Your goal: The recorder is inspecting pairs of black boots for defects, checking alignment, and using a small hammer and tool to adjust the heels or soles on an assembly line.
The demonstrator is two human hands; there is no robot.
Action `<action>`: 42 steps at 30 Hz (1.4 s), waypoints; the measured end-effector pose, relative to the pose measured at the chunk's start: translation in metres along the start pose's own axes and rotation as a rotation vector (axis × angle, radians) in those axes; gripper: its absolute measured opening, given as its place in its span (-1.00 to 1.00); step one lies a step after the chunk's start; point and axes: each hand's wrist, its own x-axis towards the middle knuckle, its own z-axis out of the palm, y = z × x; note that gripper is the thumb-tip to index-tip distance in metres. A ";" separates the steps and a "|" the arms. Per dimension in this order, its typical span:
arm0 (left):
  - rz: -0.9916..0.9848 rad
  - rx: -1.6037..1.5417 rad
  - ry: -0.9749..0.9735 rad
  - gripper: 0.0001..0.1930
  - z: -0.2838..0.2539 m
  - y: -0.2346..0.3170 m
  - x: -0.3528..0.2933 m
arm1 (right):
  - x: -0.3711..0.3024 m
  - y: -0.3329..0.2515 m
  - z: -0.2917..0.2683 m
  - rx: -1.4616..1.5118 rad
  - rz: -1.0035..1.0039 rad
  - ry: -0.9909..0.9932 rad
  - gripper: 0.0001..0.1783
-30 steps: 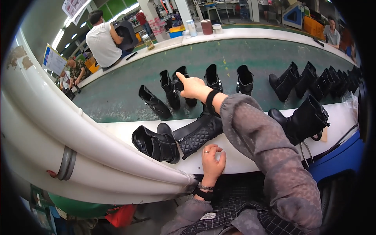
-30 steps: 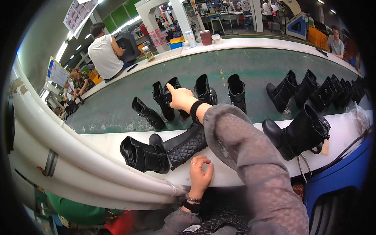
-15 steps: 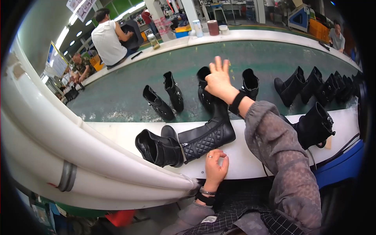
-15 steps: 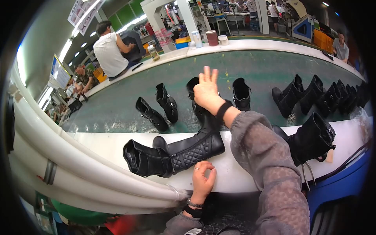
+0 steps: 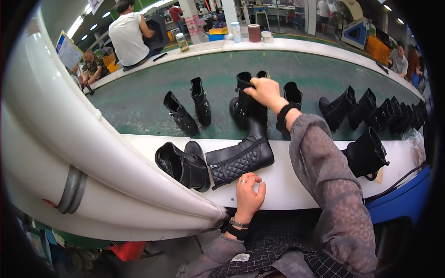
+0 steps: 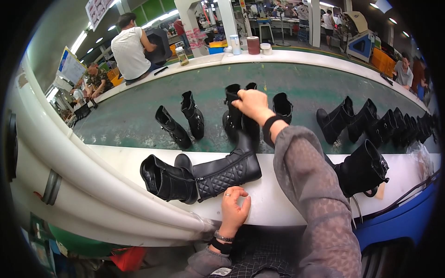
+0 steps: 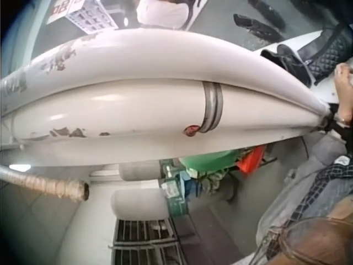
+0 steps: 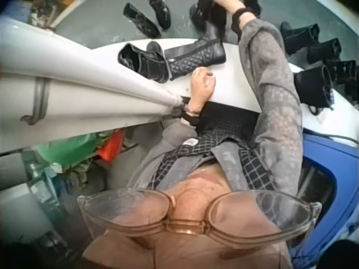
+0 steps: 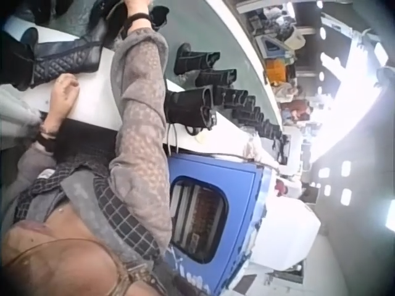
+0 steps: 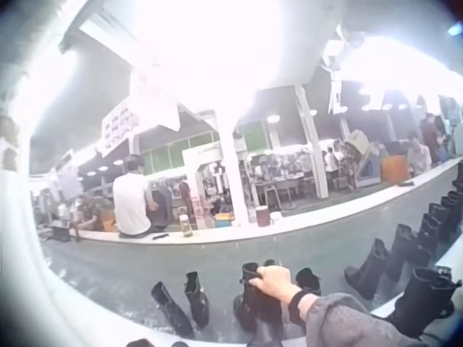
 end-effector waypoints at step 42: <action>0.177 0.010 -0.162 -0.09 0.024 0.132 -0.059 | -0.375 -0.016 -0.187 0.806 0.173 0.788 0.15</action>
